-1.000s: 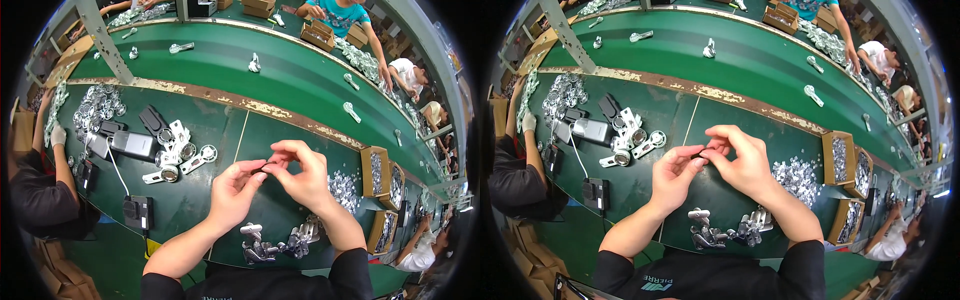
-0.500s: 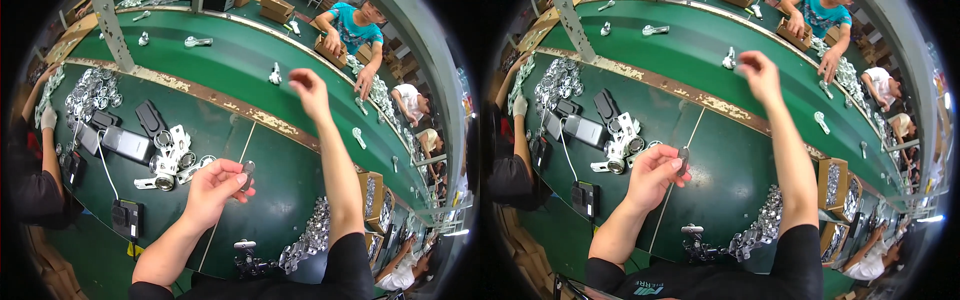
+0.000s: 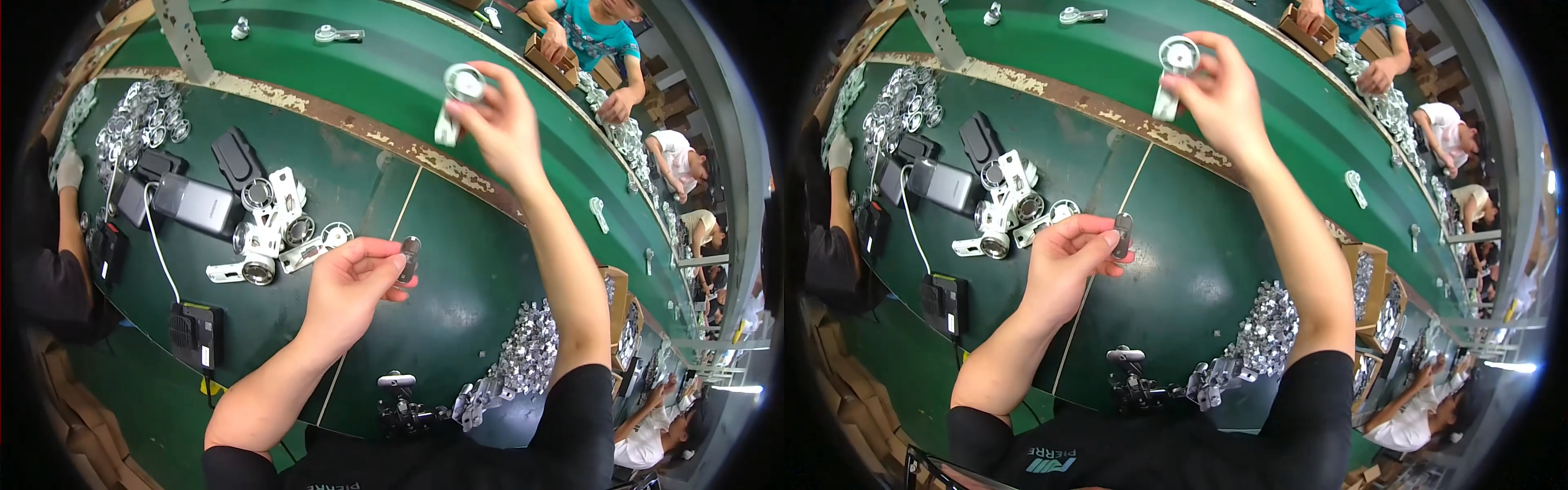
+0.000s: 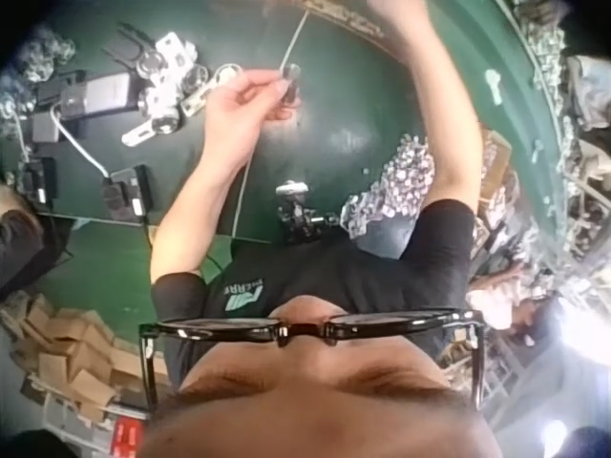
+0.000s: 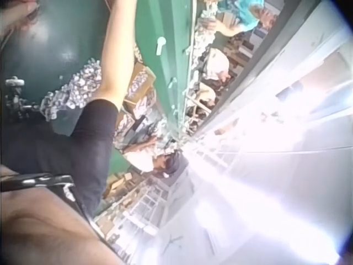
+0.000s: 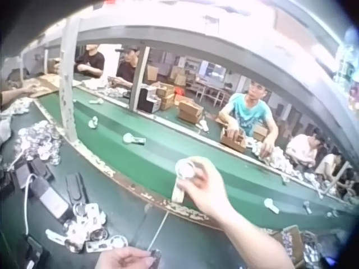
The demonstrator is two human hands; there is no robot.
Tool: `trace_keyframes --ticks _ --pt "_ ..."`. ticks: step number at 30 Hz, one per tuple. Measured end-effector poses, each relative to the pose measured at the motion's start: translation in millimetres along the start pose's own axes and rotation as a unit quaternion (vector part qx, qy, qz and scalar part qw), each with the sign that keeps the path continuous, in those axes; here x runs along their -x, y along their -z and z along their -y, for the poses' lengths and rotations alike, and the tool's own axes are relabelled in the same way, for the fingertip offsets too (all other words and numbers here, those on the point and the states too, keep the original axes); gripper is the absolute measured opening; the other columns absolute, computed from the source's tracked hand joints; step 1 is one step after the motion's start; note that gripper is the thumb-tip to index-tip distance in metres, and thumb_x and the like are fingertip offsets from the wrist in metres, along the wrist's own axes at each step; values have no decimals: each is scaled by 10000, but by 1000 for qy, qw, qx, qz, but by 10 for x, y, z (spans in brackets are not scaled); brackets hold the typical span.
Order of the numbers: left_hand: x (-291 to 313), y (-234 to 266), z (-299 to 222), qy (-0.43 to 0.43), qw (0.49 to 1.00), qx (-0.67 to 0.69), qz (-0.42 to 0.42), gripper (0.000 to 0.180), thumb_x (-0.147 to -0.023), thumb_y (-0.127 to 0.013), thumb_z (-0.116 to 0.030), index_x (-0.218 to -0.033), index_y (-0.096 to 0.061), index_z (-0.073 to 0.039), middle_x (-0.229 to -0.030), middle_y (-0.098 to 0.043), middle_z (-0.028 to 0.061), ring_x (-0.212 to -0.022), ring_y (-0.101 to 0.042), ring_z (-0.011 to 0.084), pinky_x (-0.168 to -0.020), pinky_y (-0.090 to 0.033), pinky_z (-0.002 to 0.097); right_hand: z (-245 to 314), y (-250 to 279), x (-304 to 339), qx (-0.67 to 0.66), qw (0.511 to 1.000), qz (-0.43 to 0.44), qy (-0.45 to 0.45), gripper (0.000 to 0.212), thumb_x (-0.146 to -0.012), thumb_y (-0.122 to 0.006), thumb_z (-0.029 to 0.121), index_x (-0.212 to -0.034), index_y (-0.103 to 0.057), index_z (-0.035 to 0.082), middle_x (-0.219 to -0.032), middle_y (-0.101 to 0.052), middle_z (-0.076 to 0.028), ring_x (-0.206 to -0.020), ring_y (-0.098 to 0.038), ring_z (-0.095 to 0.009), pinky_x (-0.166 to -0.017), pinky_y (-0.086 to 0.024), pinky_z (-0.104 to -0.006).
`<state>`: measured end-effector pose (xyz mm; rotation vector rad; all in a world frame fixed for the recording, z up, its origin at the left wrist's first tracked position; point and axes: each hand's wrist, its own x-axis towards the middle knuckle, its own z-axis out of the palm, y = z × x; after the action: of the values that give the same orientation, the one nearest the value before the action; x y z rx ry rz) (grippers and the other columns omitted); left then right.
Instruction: The person assembles small electronic or mechanical components by hand, joining plastic components to metal brackets on a workpiece at a factory workstation.
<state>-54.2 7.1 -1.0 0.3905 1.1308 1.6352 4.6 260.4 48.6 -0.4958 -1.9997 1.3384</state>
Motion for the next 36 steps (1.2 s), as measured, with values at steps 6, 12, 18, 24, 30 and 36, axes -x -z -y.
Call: trace_keyframes --ticks 6,12,18,24,30,36 --pt "60 -51 57 11 1000 -2 22 169 -923 -615 -24 -1085 -637 22 -940 -707 118 -802 -704 182 -665 -599 293 647 -265 1314 -114 986 60 -109 527 -794 -709 -63 -1283 -543 40 -1186 -584 -72 -1049 -606 -147 -785 -571 -256" --pt "65 -77 20 36 996 22 81 165 -949 -582 -58 -1076 -653 21 -987 -698 140 -869 -703 205 -750 -623 355 646 -248 1436 -106 973 63 -196 533 -839 -667 -80 -1335 -503 26 -1055 -627 -69 -983 -623 -117 -869 -544 -262" --pt "89 -66 55 33 992 36 119 168 -938 -602 -37 -1088 -651 22 -1034 -689 142 -926 -694 214 -831 -608 371 642 -216 1480 -32 981 62 -179 509 -826 -670 -93 -1298 -525 33 -1036 -623 -44 -930 -608 -79 -789 -521 -223" --pt "116 -91 96 9 995 19 94 180 -925 -597 23 -1099 -644 28 -1069 -679 149 -953 -681 204 -849 -604 372 622 -291 1543 -41 987 40 -148 502 -825 -661 -100 -1288 -539 51 -994 -622 -23 -882 -592 -57 -742 -505 -214" --pt "135 -106 78 9 998 -20 65 196 -919 -576 59 -1112 -614 68 -1042 -678 163 -940 -679 200 -839 -610 341 587 -345 1563 33 996 20 -79 457 -810 -664 -17 -1249 -554 46 -781 -648 -93 -666 -640 -149 -622 -518 -290" --pt "103 -185 90 6 998 -16 62 199 -919 -582 53 -1115 -608 69 -1070 -669 163 -964 -672 193 -842 -607 336 598 -304 1594 8 993 11 -121 530 -822 -681 -82 -1311 -537 63 -958 -639 -32 -809 -588 -47 -690 -503 -205"
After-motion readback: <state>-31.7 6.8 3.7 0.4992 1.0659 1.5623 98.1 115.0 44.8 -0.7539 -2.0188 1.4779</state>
